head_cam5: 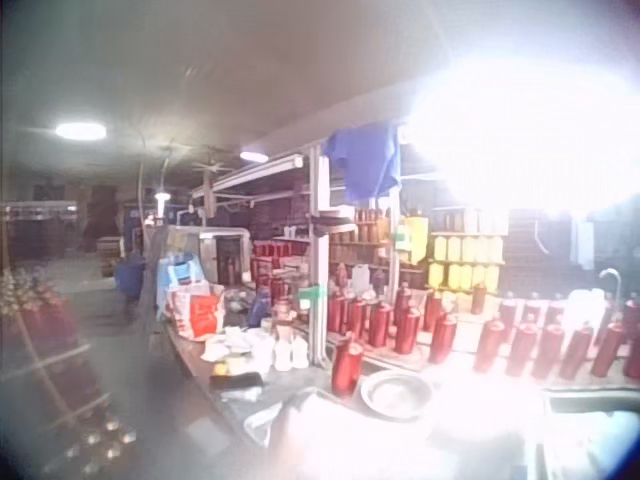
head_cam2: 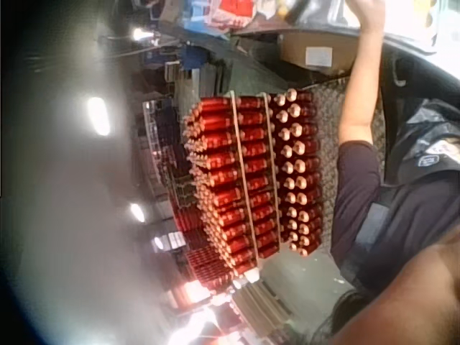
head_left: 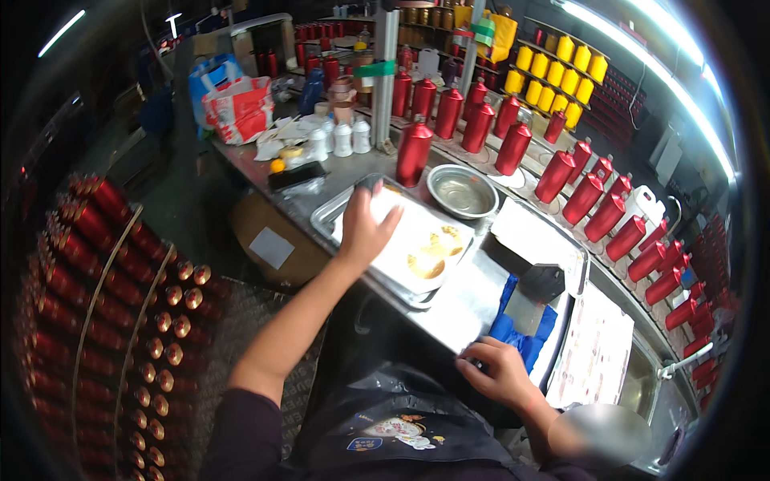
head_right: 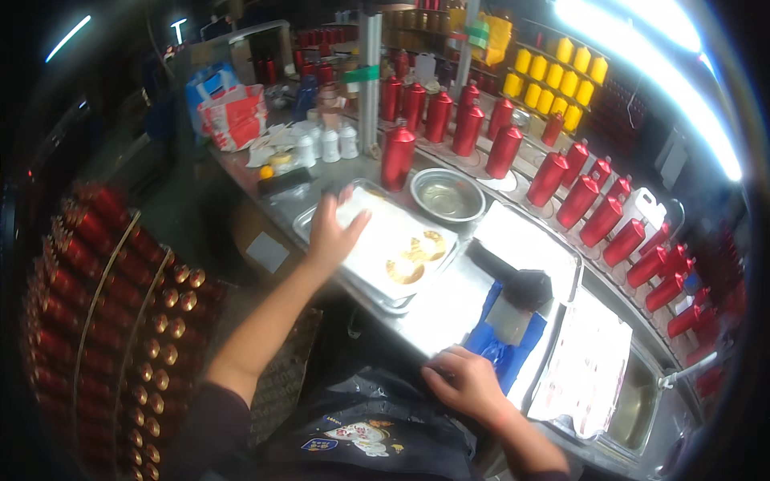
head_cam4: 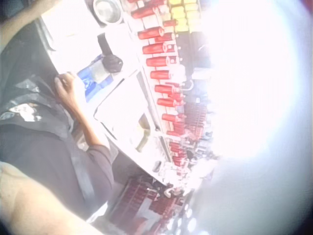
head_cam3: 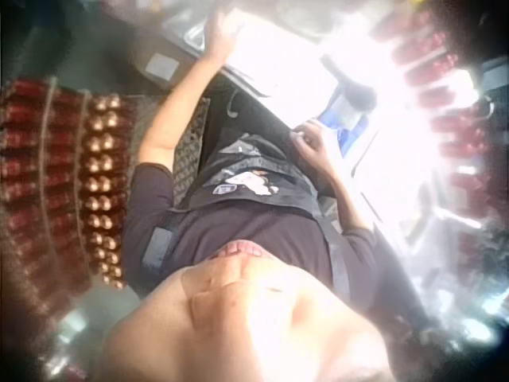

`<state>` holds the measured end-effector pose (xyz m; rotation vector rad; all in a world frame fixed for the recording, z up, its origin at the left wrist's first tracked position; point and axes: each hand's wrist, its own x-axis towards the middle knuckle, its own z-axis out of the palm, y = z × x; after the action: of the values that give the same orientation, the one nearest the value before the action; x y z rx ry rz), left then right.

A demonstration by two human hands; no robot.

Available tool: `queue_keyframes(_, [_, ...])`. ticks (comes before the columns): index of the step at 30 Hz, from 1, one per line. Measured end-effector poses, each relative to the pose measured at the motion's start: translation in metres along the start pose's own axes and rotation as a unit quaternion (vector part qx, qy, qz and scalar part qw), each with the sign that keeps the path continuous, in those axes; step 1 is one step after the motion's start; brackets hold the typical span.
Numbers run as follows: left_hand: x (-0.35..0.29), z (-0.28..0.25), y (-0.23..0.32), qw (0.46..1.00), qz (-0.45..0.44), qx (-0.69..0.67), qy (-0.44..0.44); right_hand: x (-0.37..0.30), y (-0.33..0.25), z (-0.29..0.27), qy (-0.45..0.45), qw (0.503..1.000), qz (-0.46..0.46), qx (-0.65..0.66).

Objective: The person applies gold circular labels to the necks of red cylindrical bottles, then applies rectangular paper labels to the bottle bodies. They wipe the bottles with a cloth and place the finished bottles on a nearby rack.

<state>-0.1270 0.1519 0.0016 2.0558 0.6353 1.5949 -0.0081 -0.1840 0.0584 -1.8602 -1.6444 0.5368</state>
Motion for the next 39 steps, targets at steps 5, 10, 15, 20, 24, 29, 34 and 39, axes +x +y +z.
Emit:
queue_keyframes(5, [0.137,0.143,-0.088,0.988,-0.065,0.14,0.025,-0.04,0.065,-0.04,0.269,0.941,0.205,0.028])
queue_keyframes(10, [0.162,0.206,-0.161,0.974,-0.165,0.156,-0.024,-0.058,0.127,-0.042,0.335,0.903,0.266,0.023])
queue_keyframes(15, [0.155,0.188,-0.159,0.992,-0.037,0.114,0.046,-0.057,0.161,-0.036,0.337,0.912,0.232,0.009])
queue_keyframes(20, [0.145,0.114,-0.085,0.985,-0.111,-0.114,0.065,-0.036,0.164,-0.041,0.304,0.93,0.203,0.027])
queue_keyframes(24, [0.104,0.088,-0.026,0.792,-0.424,-0.44,0.015,-0.013,0.151,-0.041,0.271,0.949,0.14,0.079])
queue_keyframes(29, [0.049,0.105,0.005,0.748,-0.422,-0.499,-0.117,0.001,0.129,-0.038,0.2,0.972,0.089,0.088])
queue_keyframes(34, [0.028,0.124,0.024,0.697,-0.484,-0.519,-0.102,-0.006,0.114,-0.032,0.216,0.964,0.079,0.134])
queue_keyframes(39, [-0.001,0.153,0.063,0.864,-0.36,-0.349,-0.055,0.001,0.125,-0.025,0.272,0.952,0.073,0.123])
